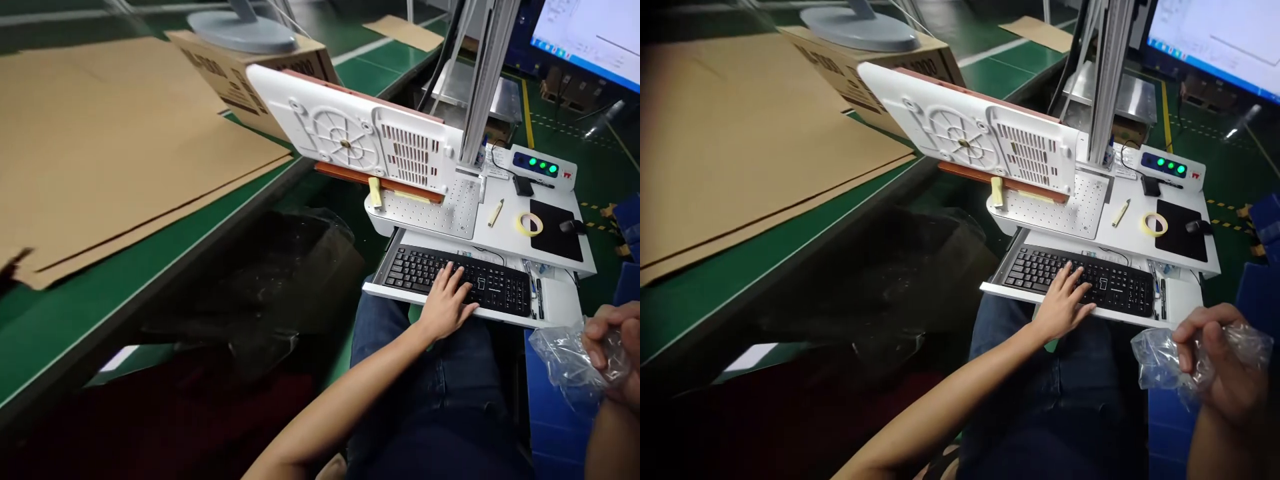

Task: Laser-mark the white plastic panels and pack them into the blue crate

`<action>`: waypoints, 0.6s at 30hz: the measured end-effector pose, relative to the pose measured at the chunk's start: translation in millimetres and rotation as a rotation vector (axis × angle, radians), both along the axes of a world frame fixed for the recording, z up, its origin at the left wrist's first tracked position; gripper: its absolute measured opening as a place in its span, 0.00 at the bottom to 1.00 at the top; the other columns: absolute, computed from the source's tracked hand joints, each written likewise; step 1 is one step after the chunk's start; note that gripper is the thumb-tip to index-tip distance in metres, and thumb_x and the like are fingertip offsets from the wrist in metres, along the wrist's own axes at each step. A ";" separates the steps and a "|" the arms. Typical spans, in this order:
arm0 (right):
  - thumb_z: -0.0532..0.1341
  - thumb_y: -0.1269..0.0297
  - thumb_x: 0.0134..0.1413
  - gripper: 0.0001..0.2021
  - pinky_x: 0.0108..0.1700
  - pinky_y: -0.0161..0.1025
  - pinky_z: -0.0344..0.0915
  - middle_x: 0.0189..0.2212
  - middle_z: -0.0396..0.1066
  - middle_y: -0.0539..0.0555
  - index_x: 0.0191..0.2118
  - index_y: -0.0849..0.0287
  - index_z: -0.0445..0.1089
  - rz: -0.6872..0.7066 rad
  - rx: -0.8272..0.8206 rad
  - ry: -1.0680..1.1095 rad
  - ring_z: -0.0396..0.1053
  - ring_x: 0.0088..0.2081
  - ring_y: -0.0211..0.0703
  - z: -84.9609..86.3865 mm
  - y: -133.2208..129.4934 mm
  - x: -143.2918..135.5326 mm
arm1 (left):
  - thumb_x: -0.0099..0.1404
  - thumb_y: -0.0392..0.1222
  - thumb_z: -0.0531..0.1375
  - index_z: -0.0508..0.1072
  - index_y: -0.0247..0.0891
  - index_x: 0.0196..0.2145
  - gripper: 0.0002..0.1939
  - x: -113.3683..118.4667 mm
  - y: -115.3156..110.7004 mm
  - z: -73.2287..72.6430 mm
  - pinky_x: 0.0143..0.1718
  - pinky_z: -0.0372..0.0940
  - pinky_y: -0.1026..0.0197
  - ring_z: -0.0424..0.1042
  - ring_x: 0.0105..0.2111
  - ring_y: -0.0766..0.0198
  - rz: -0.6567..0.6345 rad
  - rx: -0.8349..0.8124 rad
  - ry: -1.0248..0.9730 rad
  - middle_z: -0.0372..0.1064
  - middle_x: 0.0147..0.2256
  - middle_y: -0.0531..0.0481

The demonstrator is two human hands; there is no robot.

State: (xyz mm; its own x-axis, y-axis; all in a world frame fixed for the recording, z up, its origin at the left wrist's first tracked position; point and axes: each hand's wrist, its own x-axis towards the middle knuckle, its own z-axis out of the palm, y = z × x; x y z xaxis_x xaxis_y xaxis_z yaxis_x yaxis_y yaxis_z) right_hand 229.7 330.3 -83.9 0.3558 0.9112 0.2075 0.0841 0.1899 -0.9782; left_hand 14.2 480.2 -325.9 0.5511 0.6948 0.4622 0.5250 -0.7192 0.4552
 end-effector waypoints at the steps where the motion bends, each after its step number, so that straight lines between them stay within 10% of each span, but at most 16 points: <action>1: 0.73 0.52 0.68 0.10 0.21 0.33 0.68 0.30 0.75 0.51 0.39 0.52 0.80 -0.006 0.003 0.009 0.68 0.20 0.36 -2.6 0.7 -1.8 | 0.78 0.58 0.63 0.78 0.35 0.65 0.29 9.0 -2.5 0.1 0.79 0.52 0.25 0.43 0.82 0.30 -0.016 -0.006 0.034 0.60 0.76 0.28; 11: 0.71 0.48 0.68 0.13 0.15 0.31 0.56 0.33 0.77 0.57 0.42 0.53 0.79 -0.015 -0.188 0.053 0.68 0.23 0.42 -27.4 4.8 -8.7 | 0.72 0.75 0.61 0.74 0.30 0.71 0.49 48.1 6.4 1.5 0.79 0.36 0.17 0.33 0.82 0.21 -0.080 -0.130 0.180 0.46 0.81 0.23; 15: 0.70 0.46 0.69 0.16 0.22 0.34 0.65 0.27 0.74 0.57 0.41 0.54 0.79 0.058 -0.217 -0.057 0.69 0.25 0.43 -29.5 15.2 -20.4 | 0.74 0.64 0.66 0.68 0.31 0.75 0.44 26.9 3.1 18.6 0.79 0.43 0.21 0.32 0.82 0.25 -0.217 -0.154 -0.035 0.44 0.81 0.22; 18: 0.69 0.43 0.70 0.19 0.28 0.36 0.69 0.24 0.71 0.55 0.38 0.55 0.79 0.089 -0.229 -0.065 0.68 0.26 0.42 -25.3 26.6 -41.5 | 0.74 0.51 0.67 0.67 0.38 0.75 0.36 0.2 -13.3 33.9 0.78 0.55 0.30 0.49 0.81 0.32 -0.378 -0.199 -0.370 0.60 0.76 0.27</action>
